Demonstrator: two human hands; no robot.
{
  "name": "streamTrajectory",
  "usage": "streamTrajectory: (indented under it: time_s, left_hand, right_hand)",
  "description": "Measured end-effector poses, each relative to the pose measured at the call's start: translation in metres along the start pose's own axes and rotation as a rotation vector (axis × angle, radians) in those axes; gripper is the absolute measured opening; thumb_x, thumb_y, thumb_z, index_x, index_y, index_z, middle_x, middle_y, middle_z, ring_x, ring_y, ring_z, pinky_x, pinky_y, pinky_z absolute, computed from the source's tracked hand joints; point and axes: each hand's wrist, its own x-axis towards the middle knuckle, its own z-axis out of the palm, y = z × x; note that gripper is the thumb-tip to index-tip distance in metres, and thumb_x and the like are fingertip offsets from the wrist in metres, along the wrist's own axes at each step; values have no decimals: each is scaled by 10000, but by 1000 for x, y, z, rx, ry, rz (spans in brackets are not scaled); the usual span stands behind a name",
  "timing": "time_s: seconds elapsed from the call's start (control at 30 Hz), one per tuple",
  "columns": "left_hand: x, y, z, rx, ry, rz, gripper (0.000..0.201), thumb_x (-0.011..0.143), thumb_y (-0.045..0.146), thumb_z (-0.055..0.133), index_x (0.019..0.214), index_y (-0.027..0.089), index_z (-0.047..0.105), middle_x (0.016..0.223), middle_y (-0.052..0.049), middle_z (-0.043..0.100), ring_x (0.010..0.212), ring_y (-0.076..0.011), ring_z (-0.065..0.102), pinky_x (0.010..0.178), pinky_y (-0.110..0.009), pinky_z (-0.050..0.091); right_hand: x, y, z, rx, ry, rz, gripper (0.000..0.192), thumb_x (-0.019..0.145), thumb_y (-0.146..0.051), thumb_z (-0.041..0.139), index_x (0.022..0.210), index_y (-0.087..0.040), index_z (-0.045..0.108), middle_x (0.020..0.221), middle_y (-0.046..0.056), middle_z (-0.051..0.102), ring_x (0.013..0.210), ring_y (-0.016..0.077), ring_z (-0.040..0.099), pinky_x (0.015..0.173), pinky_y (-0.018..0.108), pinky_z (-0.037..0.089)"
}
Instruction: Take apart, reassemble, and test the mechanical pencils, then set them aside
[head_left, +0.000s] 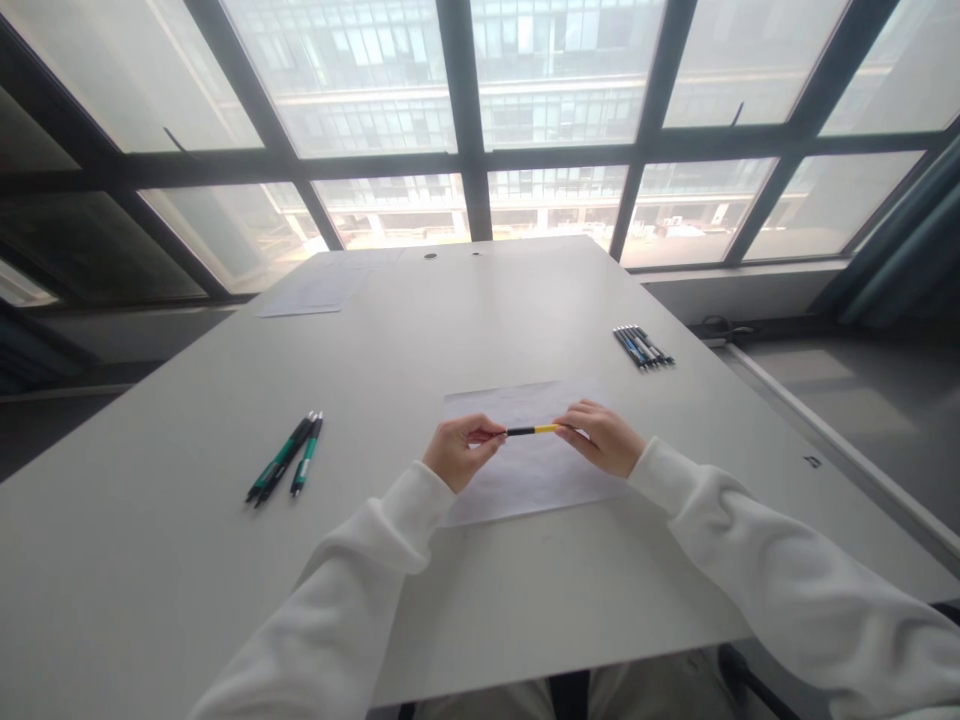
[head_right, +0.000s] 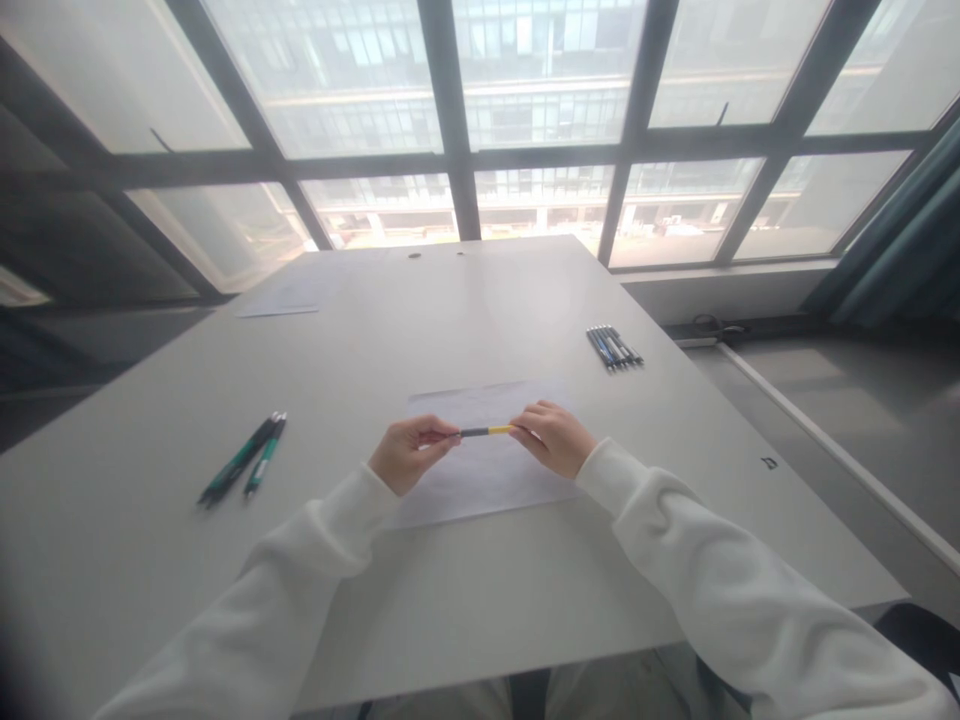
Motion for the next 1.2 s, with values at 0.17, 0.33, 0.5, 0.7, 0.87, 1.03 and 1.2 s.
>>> streamTrajectory:
  time_s: [0.17, 0.33, 0.5, 0.7, 0.87, 1.03, 1.2]
  left_hand:
    - [1, 2, 0, 12, 1, -18, 141, 668, 267, 647, 726, 139, 647, 726, -48, 680, 682, -165, 643, 693, -279, 540]
    - [2, -4, -2, 14, 20, -10, 155, 676, 287, 637, 738, 146, 645, 723, -45, 679, 671, -164, 639, 694, -292, 538]
    - [3, -8, -4, -3, 44, -15, 166, 667, 304, 642, 732, 151, 643, 726, -45, 684, 682, -170, 644, 697, -295, 538]
    - [2, -8, -4, -18, 38, -16, 173, 669, 306, 643, 745, 150, 639, 737, -49, 689, 701, -177, 652, 710, -300, 537]
    - [2, -5, -4, 9, 35, -15, 172, 682, 299, 633, 757, 144, 638, 743, -53, 689, 706, -178, 654, 715, -297, 536]
    - [2, -5, -5, 20, 40, -10, 170, 684, 303, 629, 758, 150, 640, 731, -43, 684, 700, -176, 652, 717, -299, 538]
    - [2, -7, -6, 21, 60, -8, 161, 677, 297, 630, 753, 155, 639, 716, -38, 679, 680, -170, 646, 698, -297, 541]
  right_hand:
    - [-1, -2, 1, 34, 11, 48, 209, 863, -295, 436, 972, -173, 566, 759, 63, 611, 765, 176, 536, 726, 310, 425]
    - [-2, 1, 3, 55, 77, 101, 223, 785, -242, 531, 996, -174, 512, 807, 62, 602, 786, 178, 553, 738, 313, 436]
    - [-2, 4, 3, 55, 132, 136, 109, 786, -220, 512, 887, -187, 538, 792, 51, 592, 732, 163, 546, 692, 295, 439]
    - [-2, 6, 4, 177, 148, 218, 132, 786, -272, 537, 881, -185, 564, 763, 29, 599, 698, 140, 547, 682, 272, 445]
    - [-2, 6, 4, 215, 113, 277, 211, 814, -351, 500, 889, -180, 600, 736, 22, 608, 650, 127, 532, 643, 256, 435]
    - [-1, 6, 2, 227, 78, 282, 258, 839, -372, 447, 856, -179, 617, 704, 20, 605, 625, 122, 519, 619, 249, 426]
    - [-3, 8, 5, 264, 118, 308, 260, 740, -336, 583, 958, -196, 556, 708, 1, 594, 639, 126, 550, 634, 256, 450]
